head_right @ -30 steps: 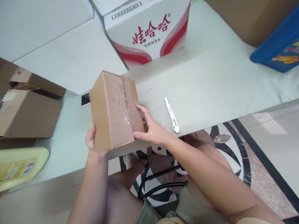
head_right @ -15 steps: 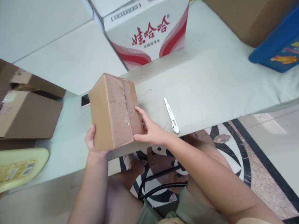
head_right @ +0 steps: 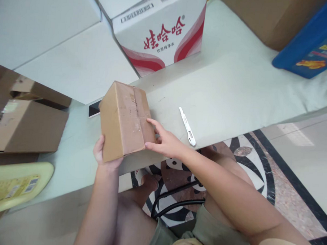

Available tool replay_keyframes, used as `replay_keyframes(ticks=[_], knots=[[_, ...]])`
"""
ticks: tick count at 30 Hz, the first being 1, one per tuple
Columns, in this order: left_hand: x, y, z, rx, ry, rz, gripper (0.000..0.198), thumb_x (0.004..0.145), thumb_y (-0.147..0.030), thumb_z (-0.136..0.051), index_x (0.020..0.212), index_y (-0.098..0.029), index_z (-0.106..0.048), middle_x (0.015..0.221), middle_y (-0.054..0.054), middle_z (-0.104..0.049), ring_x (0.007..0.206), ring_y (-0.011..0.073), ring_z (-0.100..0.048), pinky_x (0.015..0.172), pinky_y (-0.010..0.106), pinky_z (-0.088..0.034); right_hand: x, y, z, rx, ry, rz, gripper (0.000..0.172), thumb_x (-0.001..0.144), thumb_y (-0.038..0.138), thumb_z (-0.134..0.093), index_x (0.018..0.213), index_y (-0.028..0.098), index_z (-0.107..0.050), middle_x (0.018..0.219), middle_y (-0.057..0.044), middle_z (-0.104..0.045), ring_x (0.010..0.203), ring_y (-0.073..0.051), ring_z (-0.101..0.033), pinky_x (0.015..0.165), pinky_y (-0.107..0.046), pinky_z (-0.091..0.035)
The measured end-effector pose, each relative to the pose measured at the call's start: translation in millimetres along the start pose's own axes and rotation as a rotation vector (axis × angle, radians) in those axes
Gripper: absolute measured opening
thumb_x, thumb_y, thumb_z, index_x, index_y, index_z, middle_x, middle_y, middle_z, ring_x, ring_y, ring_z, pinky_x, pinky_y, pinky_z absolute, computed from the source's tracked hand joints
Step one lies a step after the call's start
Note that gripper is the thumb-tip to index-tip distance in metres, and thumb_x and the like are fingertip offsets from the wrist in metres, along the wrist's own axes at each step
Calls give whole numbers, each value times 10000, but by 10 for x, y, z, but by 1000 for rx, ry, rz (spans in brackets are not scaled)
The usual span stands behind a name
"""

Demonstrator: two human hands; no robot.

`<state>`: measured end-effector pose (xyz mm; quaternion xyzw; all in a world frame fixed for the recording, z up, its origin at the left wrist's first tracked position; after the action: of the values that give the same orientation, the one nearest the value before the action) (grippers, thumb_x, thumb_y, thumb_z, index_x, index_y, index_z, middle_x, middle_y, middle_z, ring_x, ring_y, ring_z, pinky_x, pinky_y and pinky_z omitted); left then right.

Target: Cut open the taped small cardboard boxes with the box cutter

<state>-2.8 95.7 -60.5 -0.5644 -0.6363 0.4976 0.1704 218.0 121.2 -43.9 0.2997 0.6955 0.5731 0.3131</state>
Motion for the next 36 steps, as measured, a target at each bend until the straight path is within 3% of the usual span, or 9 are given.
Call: replay_keyframes(ticks=[11, 17, 23, 28, 36], knots=[[-3, 47, -35, -5, 16, 46, 349, 845, -432, -688, 1108, -204, -717, 1044, 61, -769, 930, 241, -730, 822, 353, -592, 6, -25, 33, -70, -54, -2, 834, 888, 476, -629, 1578, 264, -211, 1478, -177, -471, 1388, -334, -473, 1086, -566, -449], [-25, 0, -45, -18, -11, 39, 361, 815, -401, -710, 1094, -172, -720, 1037, 72, -770, 905, 232, -727, 817, 340, -593, 8, -39, 24, -111, -44, -47, 789, 913, 472, -590, 1576, 265, -215, 1292, -151, -574, 1036, -258, -666, 1014, -530, -491], [9, -87, 62, 18, -17, -13, 356, 835, -417, -696, 1123, -206, -701, 1040, 55, -765, 946, 238, -723, 837, 352, -580, 12, -32, 11, -180, -36, -81, 691, 912, 402, -568, 1528, 253, -292, 1124, -80, -576, 777, -168, -631, 833, -422, -530], [5, -70, 56, 6, -31, 10, 331, 841, -403, -693, 1096, -193, -712, 1041, 66, -766, 940, 243, -721, 811, 351, -586, 16, -26, 4, -161, -40, -81, 667, 905, 382, -559, 1510, 260, -305, 1062, -51, -564, 738, -150, -609, 788, -386, -520], [-26, -77, -15, -10, -40, 7, 310, 830, -377, -702, 1075, -188, -722, 1019, 60, -768, 900, 232, -724, 795, 345, -591, 17, -47, 24, -175, -50, -90, 679, 903, 382, -559, 1516, 244, -303, 1067, -60, -558, 754, -166, -628, 843, -435, -536]])
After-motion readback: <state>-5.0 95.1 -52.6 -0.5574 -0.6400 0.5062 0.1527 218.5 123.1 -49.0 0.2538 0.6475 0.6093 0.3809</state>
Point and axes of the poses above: each hand's wrist, its own x-axis towards the middle knuckle, its own z-axis out of the back of the hand, y = z × x, the point moved 10 cm from there along x, towards the middle knuckle
